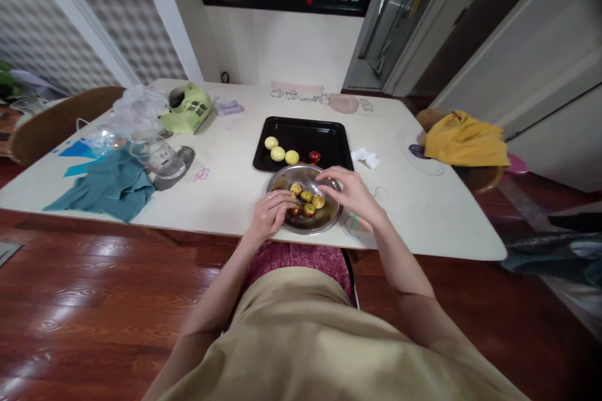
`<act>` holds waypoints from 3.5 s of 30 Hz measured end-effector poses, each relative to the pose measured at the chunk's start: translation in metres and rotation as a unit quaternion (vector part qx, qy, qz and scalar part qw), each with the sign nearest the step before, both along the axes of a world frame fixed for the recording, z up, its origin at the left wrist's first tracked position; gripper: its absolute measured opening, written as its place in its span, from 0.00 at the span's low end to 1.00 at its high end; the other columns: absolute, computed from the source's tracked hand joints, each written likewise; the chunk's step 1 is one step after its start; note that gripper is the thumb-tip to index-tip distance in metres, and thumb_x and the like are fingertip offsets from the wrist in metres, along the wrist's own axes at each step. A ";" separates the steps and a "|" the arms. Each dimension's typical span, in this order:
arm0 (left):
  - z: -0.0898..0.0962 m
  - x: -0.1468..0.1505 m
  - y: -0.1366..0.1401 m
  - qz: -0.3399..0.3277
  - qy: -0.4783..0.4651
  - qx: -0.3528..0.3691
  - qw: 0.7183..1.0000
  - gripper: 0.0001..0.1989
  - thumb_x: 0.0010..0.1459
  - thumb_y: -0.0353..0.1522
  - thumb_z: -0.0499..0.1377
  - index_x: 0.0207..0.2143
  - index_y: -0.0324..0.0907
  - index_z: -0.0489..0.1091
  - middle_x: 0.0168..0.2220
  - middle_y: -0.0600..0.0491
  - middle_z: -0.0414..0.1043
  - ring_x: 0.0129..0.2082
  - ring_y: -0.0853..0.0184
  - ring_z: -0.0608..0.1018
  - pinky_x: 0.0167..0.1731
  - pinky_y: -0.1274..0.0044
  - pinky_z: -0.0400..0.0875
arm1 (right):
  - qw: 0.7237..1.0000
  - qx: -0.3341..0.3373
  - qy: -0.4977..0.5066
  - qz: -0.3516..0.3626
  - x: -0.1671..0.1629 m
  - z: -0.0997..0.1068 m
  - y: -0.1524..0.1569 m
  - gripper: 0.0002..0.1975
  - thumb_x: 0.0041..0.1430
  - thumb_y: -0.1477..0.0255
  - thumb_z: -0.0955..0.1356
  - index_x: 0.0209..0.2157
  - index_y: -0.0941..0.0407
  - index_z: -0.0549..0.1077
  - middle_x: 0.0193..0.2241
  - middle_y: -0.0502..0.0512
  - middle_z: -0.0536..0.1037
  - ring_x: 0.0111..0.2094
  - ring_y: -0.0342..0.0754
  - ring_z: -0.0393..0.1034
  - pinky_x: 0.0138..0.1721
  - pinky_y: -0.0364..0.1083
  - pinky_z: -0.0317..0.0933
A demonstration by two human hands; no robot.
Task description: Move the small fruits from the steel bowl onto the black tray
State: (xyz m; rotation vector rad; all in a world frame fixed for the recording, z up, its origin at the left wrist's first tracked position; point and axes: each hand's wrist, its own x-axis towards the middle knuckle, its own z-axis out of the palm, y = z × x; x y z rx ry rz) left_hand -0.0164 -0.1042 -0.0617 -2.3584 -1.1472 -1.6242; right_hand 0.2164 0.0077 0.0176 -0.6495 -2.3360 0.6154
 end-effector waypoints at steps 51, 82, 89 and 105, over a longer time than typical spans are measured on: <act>-0.001 0.000 -0.003 0.008 -0.017 0.013 1.000 0.25 0.77 0.32 0.43 0.43 0.42 0.81 0.40 0.46 0.84 0.43 0.61 0.83 0.45 0.66 0.78 | 0.980 0.057 -0.137 0.130 -0.028 -0.020 -0.010 0.14 0.64 0.74 0.71 0.51 0.56 0.79 0.46 0.61 0.82 0.48 0.57 0.77 0.54 0.56 0.72; -0.008 -0.003 0.001 -0.006 0.063 0.004 0.998 0.21 0.75 0.31 0.48 0.44 0.41 0.82 0.42 0.47 0.86 0.47 0.61 0.86 0.45 0.67 0.80 | 0.995 0.078 -0.054 -0.025 -0.002 -0.024 0.079 0.15 0.71 0.71 0.65 0.53 0.52 0.80 0.49 0.60 0.81 0.51 0.57 0.74 0.57 0.61 0.69; -0.006 -0.003 0.000 -0.010 0.068 0.014 0.998 0.20 0.74 0.29 0.47 0.44 0.41 0.81 0.41 0.48 0.86 0.45 0.62 0.86 0.44 0.68 0.80 | 0.991 0.044 -0.093 0.081 -0.012 -0.052 0.118 0.18 0.71 0.67 0.66 0.58 0.53 0.77 0.54 0.62 0.79 0.56 0.58 0.74 0.61 0.60 0.67; -0.002 -0.005 -0.001 -0.011 0.068 -0.003 0.998 0.22 0.76 0.31 0.46 0.44 0.43 0.82 0.41 0.49 0.86 0.44 0.61 0.86 0.44 0.67 0.79 | 0.992 0.032 -0.118 -0.027 -0.023 -0.062 0.127 0.17 0.61 0.73 0.72 0.53 0.54 0.79 0.51 0.59 0.83 0.52 0.58 0.76 0.55 0.55 0.69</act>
